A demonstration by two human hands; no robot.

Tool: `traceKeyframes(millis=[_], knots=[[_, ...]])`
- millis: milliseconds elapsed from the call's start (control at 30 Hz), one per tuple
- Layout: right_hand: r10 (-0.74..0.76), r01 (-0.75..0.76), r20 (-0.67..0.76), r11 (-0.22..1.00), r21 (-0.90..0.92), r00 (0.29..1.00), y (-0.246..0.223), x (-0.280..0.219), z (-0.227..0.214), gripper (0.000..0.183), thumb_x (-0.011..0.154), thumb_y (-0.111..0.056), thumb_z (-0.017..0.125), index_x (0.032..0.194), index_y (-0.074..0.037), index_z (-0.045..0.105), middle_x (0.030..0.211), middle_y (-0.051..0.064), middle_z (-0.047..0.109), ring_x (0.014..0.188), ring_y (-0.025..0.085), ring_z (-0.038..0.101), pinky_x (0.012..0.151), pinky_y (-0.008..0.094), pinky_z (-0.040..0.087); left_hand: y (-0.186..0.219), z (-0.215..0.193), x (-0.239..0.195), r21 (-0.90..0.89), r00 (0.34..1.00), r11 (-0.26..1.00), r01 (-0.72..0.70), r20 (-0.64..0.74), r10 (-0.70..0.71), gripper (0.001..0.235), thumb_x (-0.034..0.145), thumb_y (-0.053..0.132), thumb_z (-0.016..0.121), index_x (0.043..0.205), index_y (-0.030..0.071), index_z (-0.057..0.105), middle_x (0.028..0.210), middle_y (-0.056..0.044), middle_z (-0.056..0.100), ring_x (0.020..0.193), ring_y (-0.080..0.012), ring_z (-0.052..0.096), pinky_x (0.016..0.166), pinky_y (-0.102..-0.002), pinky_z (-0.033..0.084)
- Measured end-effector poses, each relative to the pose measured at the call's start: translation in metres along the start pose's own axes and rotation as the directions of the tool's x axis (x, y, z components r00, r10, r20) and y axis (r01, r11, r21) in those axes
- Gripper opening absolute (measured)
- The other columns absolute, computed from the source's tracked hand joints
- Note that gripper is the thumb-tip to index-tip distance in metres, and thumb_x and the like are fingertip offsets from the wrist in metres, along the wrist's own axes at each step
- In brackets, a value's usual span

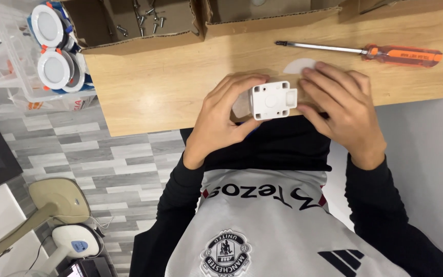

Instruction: The person uses a screwdriver to tighten screws on a white and blue plastic electrical component. They then pick up a water bottle, unscrew the cap, and set it aside. Finally, they handle a blue plastic part and a white plastic housing, manipulating them with their hands.

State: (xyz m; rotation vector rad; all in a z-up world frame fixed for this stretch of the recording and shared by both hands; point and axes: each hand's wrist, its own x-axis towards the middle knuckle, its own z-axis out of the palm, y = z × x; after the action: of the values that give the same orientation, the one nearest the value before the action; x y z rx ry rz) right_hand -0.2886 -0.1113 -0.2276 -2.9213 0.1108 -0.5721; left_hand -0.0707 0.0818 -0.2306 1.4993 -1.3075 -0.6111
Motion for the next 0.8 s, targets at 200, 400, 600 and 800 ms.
traceKeyframes(millis=[200,400,600,800], knots=[[0.036,-0.028,-0.105,0.997,0.078,0.994,0.003,-0.029,-0.003,0.047,0.096,-0.040,0.103,0.114,0.000,0.086,0.125,0.015,0.082,0.124,0.039,0.076,0.113,0.047,0.049,0.003,-0.001,0.002,0.003,1.000,1.000,0.009,0.009,-0.009,0.056,0.102,0.016,0.087,0.147,0.007,0.056,0.148,-0.013,0.070,0.140,-0.0323,0.068,0.121,-0.045,0.058],[0.101,-0.070,-0.110,0.964,0.258,0.989,-0.002,-0.043,-0.016,0.016,0.106,0.018,0.087,0.105,0.003,0.082,0.112,0.016,0.079,0.104,0.032,0.073,0.106,0.053,0.063,0.000,0.001,0.000,0.017,1.000,1.000,0.026,0.014,-0.026,0.059,0.100,0.018,0.089,0.148,0.008,0.055,0.149,-0.013,0.070,0.141,-0.0324,0.068,0.121,-0.045,0.058],[0.256,-0.212,-0.076,0.906,0.366,0.964,-0.003,-0.032,-0.034,0.021,0.107,0.022,0.088,0.125,0.014,0.080,0.119,0.027,0.074,0.107,0.038,0.074,0.103,0.045,0.063,-0.001,0.002,-0.001,0.031,1.000,0.999,0.026,-0.001,-0.026,0.061,0.098,0.021,0.091,0.148,0.008,0.056,0.149,-0.012,0.070,0.139,-0.0313,0.069,0.118,-0.044,0.059],[0.261,-0.192,-0.072,0.848,0.494,0.963,-0.016,0.028,-0.036,0.010,0.116,0.007,0.072,0.113,0.010,0.081,0.121,0.026,0.071,0.107,0.038,0.068,0.098,0.045,0.055,-0.001,0.003,-0.002,0.033,1.000,0.999,0.003,-0.029,-0.002,0.062,0.099,0.021,0.092,0.149,0.008,0.056,0.149,-0.011,0.071,0.139,-0.0311,0.071,0.118,-0.044,0.060]])
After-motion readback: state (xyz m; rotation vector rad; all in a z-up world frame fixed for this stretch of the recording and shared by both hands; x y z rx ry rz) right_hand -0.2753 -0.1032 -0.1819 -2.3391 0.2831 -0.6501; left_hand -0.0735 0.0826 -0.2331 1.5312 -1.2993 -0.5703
